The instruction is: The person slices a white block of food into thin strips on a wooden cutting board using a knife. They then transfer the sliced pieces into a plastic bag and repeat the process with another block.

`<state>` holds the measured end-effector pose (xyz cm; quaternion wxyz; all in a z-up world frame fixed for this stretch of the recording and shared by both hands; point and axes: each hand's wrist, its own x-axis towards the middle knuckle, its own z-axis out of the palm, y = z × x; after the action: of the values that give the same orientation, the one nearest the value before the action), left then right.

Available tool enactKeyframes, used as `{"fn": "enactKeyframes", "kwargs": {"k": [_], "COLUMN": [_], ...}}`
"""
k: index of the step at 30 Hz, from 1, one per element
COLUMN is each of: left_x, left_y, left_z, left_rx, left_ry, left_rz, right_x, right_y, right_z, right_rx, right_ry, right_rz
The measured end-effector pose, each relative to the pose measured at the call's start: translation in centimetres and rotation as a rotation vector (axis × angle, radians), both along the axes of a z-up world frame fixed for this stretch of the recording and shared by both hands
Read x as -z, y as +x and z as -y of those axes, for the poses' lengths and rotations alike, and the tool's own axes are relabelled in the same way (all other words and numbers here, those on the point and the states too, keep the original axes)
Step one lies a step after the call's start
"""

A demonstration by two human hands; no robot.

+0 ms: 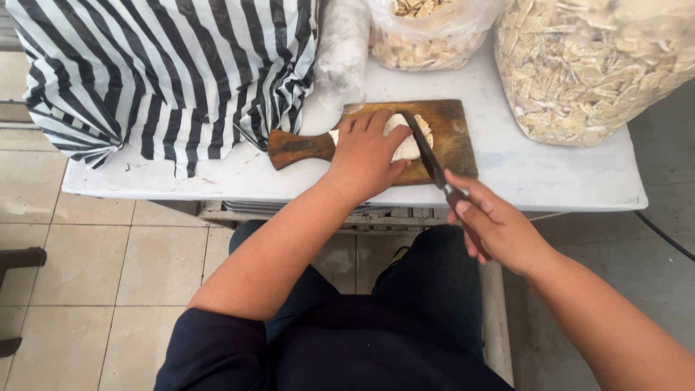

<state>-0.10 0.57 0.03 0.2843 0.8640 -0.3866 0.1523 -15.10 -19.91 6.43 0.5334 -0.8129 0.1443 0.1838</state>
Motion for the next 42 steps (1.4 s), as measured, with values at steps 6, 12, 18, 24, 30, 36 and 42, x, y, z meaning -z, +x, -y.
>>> {"fn": "enactKeyframes", "kwargs": {"k": [6, 12, 18, 24, 30, 36, 42], "left_x": [0.3, 0.1, -0.1, -0.2, -0.1, 0.3, 0.5], "left_y": [0.1, -0.2, -0.3, -0.1, -0.1, 0.1, 2.1], "left_z": [0.3, 0.1, 0.2, 0.1, 0.2, 0.2, -0.2], "left_rx": [-0.045, -0.046, -0.049, -0.046, -0.057, -0.072, -0.13], "left_ry": [0.007, 0.019, 0.047, 0.059, 0.057, 0.049, 0.032], "left_rz": [0.019, 0.025, 0.014, -0.012, 0.018, 0.029, 0.077], "right_x": [-1.1, -0.6, -0.1, 0.2, 3.3, 6.3, 7.5], "right_y": [-2.1, -3.6, -2.7, -2.1, 1.5, 4.8, 8.2], "right_z": [1.3, 2.1, 2.8, 2.9, 2.9, 3.3, 2.9], "right_rx": [-0.032, -0.002, 0.059, 0.009, 0.026, -0.001, -0.027], "right_ry": [-0.106, -0.075, -0.059, 0.013, 0.155, 0.324, 0.382], "right_rz": [-0.102, -0.101, -0.034, 0.096, 0.257, 0.449, 0.497]}}
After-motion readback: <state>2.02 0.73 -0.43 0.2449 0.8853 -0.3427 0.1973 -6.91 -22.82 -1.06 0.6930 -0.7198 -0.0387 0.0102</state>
